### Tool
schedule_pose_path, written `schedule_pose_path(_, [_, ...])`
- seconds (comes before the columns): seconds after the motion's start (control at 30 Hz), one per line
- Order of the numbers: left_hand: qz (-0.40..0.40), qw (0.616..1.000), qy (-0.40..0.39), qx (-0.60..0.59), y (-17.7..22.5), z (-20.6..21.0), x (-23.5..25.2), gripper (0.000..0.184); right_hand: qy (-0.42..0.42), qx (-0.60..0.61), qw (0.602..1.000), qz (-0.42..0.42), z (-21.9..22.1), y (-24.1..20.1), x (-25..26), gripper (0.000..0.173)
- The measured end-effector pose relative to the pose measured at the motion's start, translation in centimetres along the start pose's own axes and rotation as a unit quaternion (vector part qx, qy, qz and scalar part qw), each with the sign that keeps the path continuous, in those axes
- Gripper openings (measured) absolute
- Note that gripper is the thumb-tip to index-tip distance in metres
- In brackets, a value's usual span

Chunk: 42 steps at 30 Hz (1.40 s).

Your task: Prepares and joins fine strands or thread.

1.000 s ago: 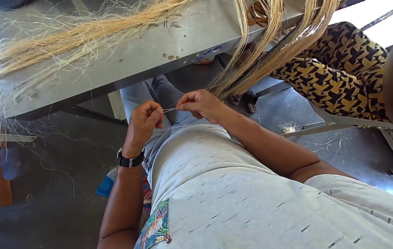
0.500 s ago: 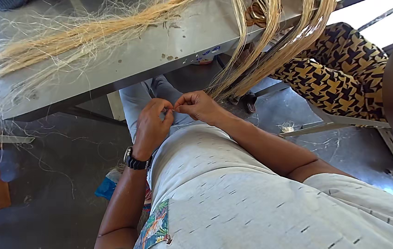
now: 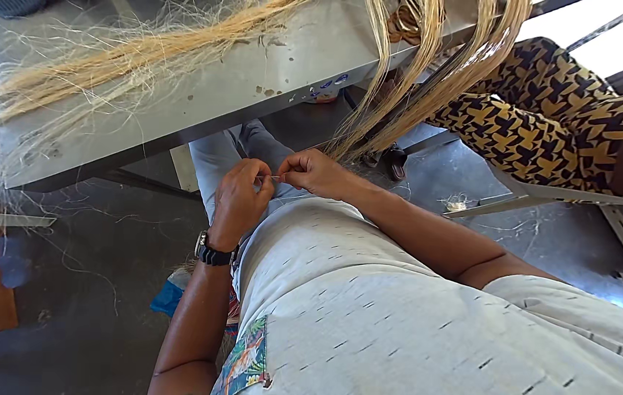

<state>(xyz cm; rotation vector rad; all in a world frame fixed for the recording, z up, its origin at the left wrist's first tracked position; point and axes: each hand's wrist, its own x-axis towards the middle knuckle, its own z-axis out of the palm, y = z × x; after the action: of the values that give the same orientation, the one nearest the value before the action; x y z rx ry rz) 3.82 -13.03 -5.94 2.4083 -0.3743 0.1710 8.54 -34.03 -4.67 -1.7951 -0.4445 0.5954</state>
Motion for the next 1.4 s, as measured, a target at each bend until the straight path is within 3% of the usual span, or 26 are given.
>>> schedule_pose_path(0.33, [0.011, 0.996, -0.02, -0.086, -0.5, -0.8, 0.0, 0.01, -0.011, -0.023, 0.999, -0.029, -0.5, 0.6, 0.7, 0.014])
schedule_pose_path(0.73, [0.012, 0.998, -0.033, -0.043, -0.8, -0.5, 0.0, 0.008, -0.018, -0.019, 0.999, -0.039, -0.2, 0.5, 0.3, 0.012])
schedule_pose_path(1.07, [0.027, 0.999, -0.045, -0.016, -1.0, 0.0, 0.0, 0.006, -0.006, -0.088, 0.988, -0.123, 0.3, 0.9, 0.1, 0.014])
schedule_pose_path(1.2, [0.026, 0.998, -0.037, -0.032, -1.2, 0.2, -0.1, 0.008, -0.011, -0.07, 0.992, -0.103, 0.2, 0.9, 0.1, 0.014])
schedule_pose_path(1.4, [-0.009, 0.986, -0.041, -0.162, -2.3, -1.6, -0.4, 0.013, -0.008, 0.024, 0.999, -0.041, -0.6, 1.1, 0.4, 0.013])
